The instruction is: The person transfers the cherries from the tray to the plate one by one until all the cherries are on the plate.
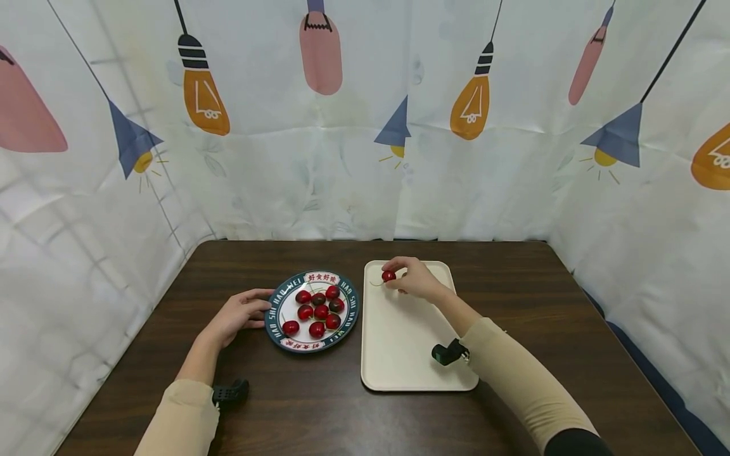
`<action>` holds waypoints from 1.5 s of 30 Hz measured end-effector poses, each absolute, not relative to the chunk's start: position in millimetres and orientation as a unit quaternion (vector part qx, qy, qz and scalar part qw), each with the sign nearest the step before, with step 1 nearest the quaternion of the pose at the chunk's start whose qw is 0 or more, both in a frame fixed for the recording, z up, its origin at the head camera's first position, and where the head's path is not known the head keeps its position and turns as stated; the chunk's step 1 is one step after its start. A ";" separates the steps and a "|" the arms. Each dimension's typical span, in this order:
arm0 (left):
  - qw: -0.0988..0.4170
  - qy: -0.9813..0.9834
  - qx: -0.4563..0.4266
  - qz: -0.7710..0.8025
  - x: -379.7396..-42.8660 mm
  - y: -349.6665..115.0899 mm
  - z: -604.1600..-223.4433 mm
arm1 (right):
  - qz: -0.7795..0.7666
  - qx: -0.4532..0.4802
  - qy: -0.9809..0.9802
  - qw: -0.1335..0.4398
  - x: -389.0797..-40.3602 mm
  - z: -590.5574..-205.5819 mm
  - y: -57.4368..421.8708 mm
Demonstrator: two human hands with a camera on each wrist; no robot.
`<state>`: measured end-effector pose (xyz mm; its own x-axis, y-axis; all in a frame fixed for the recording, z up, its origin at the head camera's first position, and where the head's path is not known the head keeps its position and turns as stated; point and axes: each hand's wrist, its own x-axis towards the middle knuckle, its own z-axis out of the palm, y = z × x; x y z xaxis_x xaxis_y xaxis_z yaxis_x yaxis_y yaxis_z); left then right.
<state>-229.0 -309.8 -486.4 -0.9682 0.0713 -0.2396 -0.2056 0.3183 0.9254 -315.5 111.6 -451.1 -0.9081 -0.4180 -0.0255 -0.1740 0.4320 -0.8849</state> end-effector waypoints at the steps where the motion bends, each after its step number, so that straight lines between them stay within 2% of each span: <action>1: 0.119 0.803 -0.041 0.582 -229.1 -310.0 -486.4 | -0.503 -0.179 0.837 0.122 -315.0 -450.6 109.2; 19: 0.117 0.806 -0.043 0.579 -229.6 -309.7 -485.7 | -0.476 -0.213 0.842 0.140 -305.9 -443.7 60.9; 45: 0.120 0.806 -0.046 0.578 -230.8 -308.8 -487.9 | -0.426 -0.289 0.848 0.124 -302.2 -440.7 19.7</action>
<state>-230.8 -308.8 -487.9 -0.9669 0.0648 -0.2469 -0.2129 0.3285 0.9202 -302.2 19.7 -440.7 -0.8023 -0.5959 0.0362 -0.3852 0.4704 -0.7939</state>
